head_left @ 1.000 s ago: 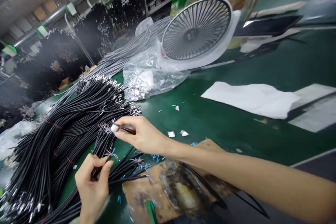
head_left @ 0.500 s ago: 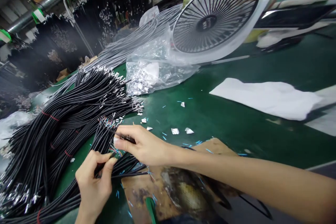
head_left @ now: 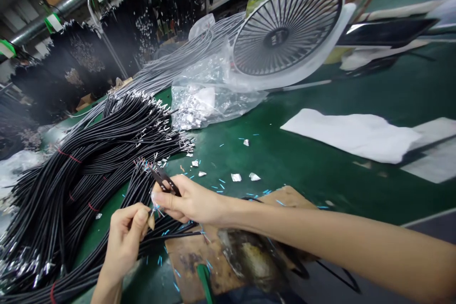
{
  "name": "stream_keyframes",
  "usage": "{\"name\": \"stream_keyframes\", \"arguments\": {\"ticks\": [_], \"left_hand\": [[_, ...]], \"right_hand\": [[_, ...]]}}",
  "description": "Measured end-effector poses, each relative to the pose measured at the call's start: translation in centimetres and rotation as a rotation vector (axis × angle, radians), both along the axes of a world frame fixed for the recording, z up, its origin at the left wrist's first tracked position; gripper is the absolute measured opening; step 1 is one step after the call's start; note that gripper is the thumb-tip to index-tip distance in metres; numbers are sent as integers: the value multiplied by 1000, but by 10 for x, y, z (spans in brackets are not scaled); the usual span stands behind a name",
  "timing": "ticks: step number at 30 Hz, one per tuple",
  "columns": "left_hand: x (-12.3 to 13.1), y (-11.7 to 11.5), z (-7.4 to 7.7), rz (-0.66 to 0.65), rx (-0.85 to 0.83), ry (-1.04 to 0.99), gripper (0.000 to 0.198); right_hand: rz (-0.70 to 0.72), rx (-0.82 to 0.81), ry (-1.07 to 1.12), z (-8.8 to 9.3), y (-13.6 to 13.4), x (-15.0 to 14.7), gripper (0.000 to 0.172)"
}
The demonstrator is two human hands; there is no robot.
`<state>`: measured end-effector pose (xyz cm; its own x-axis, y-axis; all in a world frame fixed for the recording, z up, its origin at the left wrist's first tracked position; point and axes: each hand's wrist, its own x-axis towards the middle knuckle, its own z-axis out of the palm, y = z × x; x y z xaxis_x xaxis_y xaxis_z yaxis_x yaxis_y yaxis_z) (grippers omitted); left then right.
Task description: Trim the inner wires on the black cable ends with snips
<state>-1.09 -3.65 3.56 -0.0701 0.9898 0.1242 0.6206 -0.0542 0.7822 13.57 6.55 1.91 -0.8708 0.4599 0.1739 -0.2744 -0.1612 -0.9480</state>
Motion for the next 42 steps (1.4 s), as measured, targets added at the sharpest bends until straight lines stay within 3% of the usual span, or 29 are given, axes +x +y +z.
{"name": "stream_keyframes", "arguments": {"ticks": [3,5,8,10,12,15,17,20,21,23,26,27,30,31,36,39,42], "left_hand": [[-1,0,-1,39,19,-10,49],[2,0,-2,77,53,-5,42],[9,0,-6,149,120,24,30],[13,-1,-10,197,165,53,22],[14,-2,-12,238,204,66,16],[10,-3,-10,234,179,5,19],[7,-2,-6,188,122,-46,30],[6,-2,-2,140,71,-74,47],[6,-2,-1,136,65,-79,50],[7,-3,0,135,69,-80,53],[9,-6,1,181,146,-64,47],[10,-7,0,212,191,-55,42],[15,-8,-1,320,349,-16,27],[17,-8,-1,351,398,1,22],[24,-8,-2,417,545,64,11],[25,-8,-2,413,564,84,12],[25,-7,-1,403,566,97,12]], "right_hand": [[72,-52,-17,0,1,-1,28],[30,53,-75,2,4,0,30],[-276,432,-180,7,5,2,26],[-459,572,-222,9,3,2,23],[-395,426,-223,9,-1,1,23],[-114,118,-179,8,-4,0,27],[-115,262,-122,7,-2,1,22],[-292,788,-28,7,6,4,16],[-338,894,-1,8,10,5,17],[-520,883,36,9,17,6,12],[-848,638,-17,14,22,11,19],[-843,607,-70,16,21,13,21],[-511,597,-191,19,12,16,14],[-465,628,-181,18,8,17,17],[-494,790,-76,13,-1,18,23],[-449,805,-48,13,-1,17,18],[-399,797,-61,13,1,15,25]]}}
